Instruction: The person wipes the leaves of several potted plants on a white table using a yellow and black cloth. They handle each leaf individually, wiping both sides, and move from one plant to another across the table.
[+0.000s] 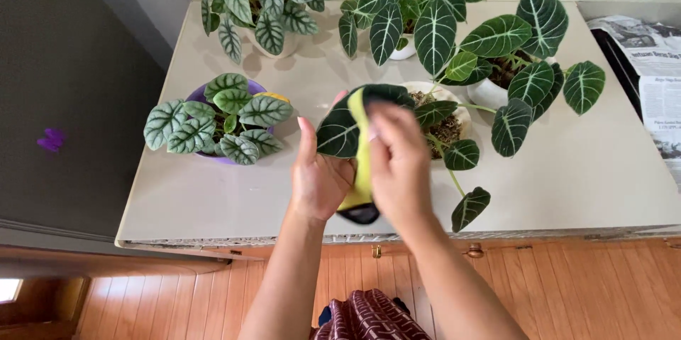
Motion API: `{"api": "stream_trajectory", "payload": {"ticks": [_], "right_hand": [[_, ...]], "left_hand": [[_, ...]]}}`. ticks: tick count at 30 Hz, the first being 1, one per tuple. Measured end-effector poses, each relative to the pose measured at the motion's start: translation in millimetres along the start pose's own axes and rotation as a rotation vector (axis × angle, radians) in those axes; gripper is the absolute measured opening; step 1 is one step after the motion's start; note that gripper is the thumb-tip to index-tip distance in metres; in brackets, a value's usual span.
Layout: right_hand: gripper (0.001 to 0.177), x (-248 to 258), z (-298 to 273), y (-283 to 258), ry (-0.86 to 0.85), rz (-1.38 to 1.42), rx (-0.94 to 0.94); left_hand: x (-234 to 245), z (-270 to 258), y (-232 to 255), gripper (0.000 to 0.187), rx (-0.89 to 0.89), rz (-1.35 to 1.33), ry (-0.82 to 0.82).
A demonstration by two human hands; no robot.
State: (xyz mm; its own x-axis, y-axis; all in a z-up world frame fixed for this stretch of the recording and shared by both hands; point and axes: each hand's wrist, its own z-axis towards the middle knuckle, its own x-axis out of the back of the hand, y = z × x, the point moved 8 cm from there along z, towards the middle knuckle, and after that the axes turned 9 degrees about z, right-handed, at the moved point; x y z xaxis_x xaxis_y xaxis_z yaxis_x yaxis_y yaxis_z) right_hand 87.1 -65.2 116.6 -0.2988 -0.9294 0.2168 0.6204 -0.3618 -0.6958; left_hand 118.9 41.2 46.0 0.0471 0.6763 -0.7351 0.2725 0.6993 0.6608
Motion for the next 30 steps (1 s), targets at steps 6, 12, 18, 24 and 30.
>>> {"api": "stream_trajectory", "payload": {"ticks": [6,12,18,24,30], "right_hand": [[0.032,-10.6,2.4,32.3,-0.02,-0.267,0.005],[0.041,-48.4,-25.6,-5.1,-0.186,-0.212,-0.018],[0.04,-11.7,-13.9,-15.2,-0.076,-0.018,0.006],[0.036,-9.9,-7.2,-1.1,-0.067,-0.114,0.002],[0.031,-3.0,-84.8,8.5,0.048,0.244,-0.254]], "left_hand": [[-9.3,2.7,2.6,0.085,-0.073,0.038,-0.107],[7.7,7.3,-9.4,0.099,0.002,-0.068,-0.112],[32.6,20.4,-25.7,0.079,0.0,0.016,0.001],[5.7,16.5,10.0,0.072,-0.049,0.075,-0.007],[12.0,24.9,15.3,0.072,-0.005,0.115,-0.004]]}}
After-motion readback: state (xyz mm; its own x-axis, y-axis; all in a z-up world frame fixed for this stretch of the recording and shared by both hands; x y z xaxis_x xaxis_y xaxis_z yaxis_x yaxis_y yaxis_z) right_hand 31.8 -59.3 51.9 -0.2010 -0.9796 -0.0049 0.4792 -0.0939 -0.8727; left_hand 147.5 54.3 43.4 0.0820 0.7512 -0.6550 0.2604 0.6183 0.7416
